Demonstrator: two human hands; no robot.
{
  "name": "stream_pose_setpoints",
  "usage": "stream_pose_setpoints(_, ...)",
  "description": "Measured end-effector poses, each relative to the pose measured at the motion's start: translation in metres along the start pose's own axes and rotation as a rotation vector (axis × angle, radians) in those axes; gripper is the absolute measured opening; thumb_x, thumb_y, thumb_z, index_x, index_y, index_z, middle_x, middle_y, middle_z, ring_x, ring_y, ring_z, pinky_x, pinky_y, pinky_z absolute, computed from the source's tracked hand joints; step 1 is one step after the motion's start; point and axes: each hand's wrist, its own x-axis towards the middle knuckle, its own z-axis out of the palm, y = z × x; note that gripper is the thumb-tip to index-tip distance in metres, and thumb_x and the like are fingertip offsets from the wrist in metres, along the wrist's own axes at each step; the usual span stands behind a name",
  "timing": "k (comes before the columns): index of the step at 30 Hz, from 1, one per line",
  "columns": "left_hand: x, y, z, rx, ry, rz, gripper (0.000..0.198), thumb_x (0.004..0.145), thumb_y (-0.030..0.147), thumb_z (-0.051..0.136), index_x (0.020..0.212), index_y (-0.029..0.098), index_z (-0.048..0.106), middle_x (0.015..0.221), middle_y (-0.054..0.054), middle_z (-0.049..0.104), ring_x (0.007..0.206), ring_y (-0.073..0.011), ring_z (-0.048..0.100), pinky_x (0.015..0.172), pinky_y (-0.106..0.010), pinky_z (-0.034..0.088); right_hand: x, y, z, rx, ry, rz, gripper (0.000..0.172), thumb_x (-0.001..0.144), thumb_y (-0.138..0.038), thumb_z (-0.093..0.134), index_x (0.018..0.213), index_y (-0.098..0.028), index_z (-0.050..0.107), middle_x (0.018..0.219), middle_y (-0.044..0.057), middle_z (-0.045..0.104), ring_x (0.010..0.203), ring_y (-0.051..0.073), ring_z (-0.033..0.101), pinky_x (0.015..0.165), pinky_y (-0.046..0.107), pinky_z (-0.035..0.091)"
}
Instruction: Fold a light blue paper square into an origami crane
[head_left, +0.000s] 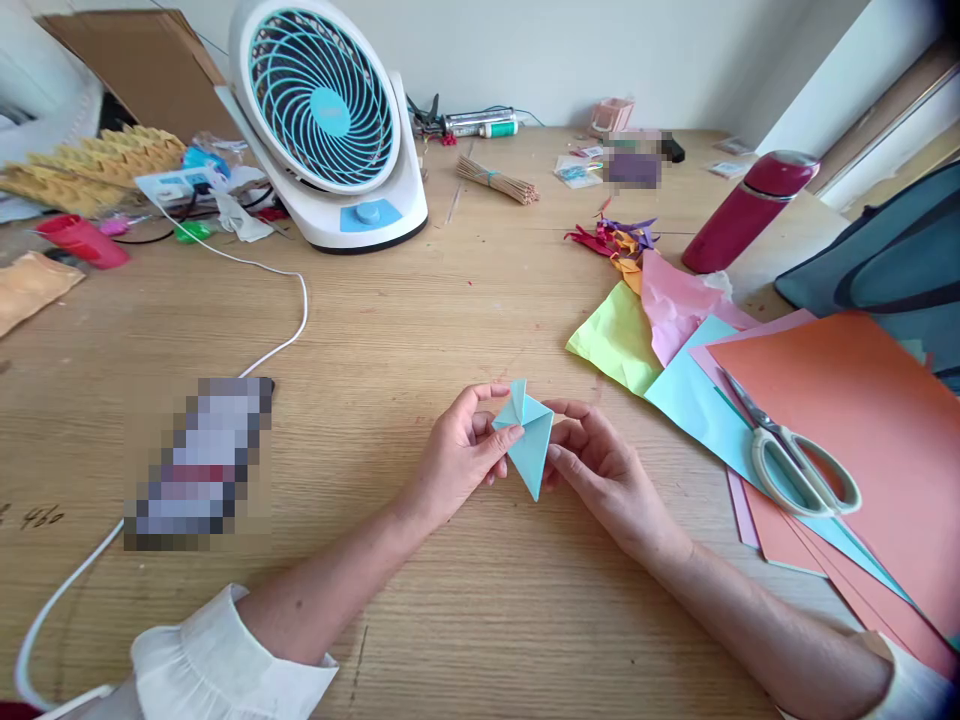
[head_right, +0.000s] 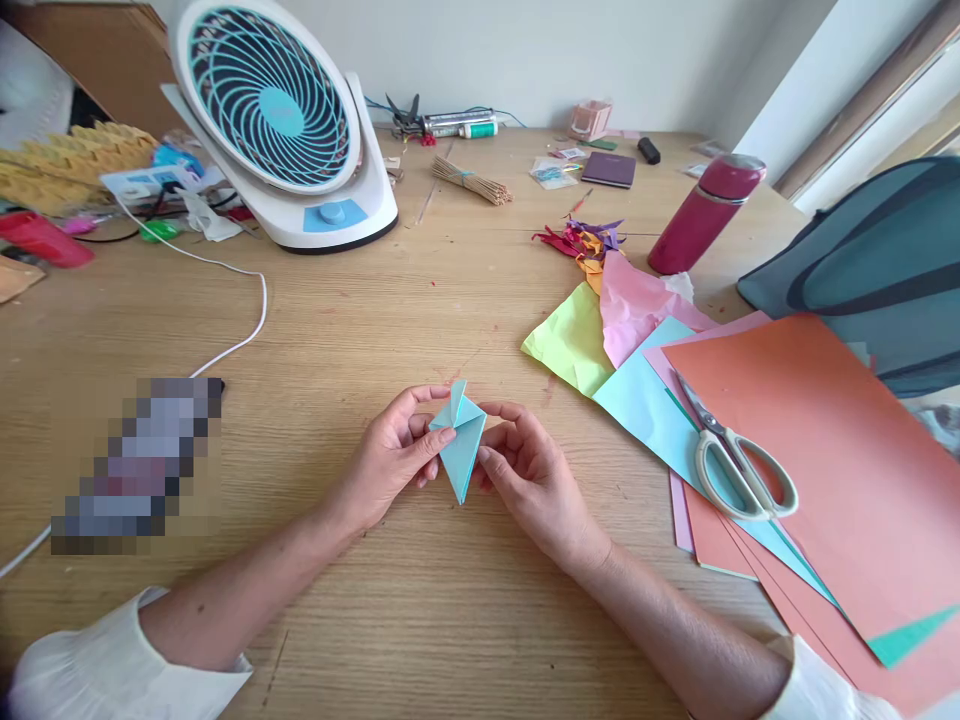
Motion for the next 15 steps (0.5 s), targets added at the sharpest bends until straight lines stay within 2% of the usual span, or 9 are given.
stream_pose_setpoints(6, 0.0002, -0.0022, 0.0005, -0.027, -0.005, 0.015, 0.035, 0.087, 0.038, 0.069, 0.107, 0.022, 0.046, 0.065, 0.008, 0.057, 0.046, -0.0063, 0.052, 0.04, -0.014, 0.041, -0.0028, 0.0012, 0.002, 0.009, -0.031, -0.082, 0.037, 0.093, -0.032, 0.064, 0.127, -0.028, 0.049, 0.091, 0.0, 0.057, 0.073, 0.012, 0.061, 0.062, 0.026, 0.051)
stream_pose_setpoints(9, 0.0009, -0.0038, 0.0016, -0.049, -0.048, 0.016, 0.032, 0.086, 0.041, 0.069, 0.099, 0.02, 0.047, 0.068, 0.007, 0.057, 0.049, -0.0073, 0.054, 0.042, -0.017, 0.045, -0.0033, 0.0037, 0.002, 0.018, -0.035, -0.099, 0.039, 0.094, -0.03, 0.063, 0.129, -0.028, 0.047, 0.095, 0.001, 0.057, 0.076, 0.012, 0.061, 0.064, 0.025, 0.051)
stream_pose_setpoints(12, 0.0009, -0.0041, 0.0029, -0.072, -0.114, -0.002, 0.038, 0.083, 0.045, 0.072, 0.098, 0.019, 0.049, 0.072, 0.004, 0.058, 0.054, -0.008, 0.055, 0.049, -0.02, 0.049, -0.0028, 0.0078, 0.0022, -0.018, 0.02, -0.158, 0.043, 0.092, -0.027, 0.067, 0.129, -0.03, 0.047, 0.094, 0.0, 0.056, 0.076, 0.01, 0.058, 0.066, 0.024, 0.051)
stream_pose_setpoints(15, 0.001, -0.0048, 0.0023, -0.142, -0.196, -0.031, 0.047, 0.079, 0.046, 0.077, 0.101, 0.019, 0.046, 0.075, 0.003, 0.061, 0.06, -0.0093, 0.058, 0.057, -0.022, 0.049, -0.0028, 0.0089, 0.0016, -0.081, 0.058, -0.22, 0.046, 0.088, -0.026, 0.072, 0.128, -0.03, 0.049, 0.09, -0.002, 0.052, 0.072, 0.01, 0.054, 0.064, 0.023, 0.049)
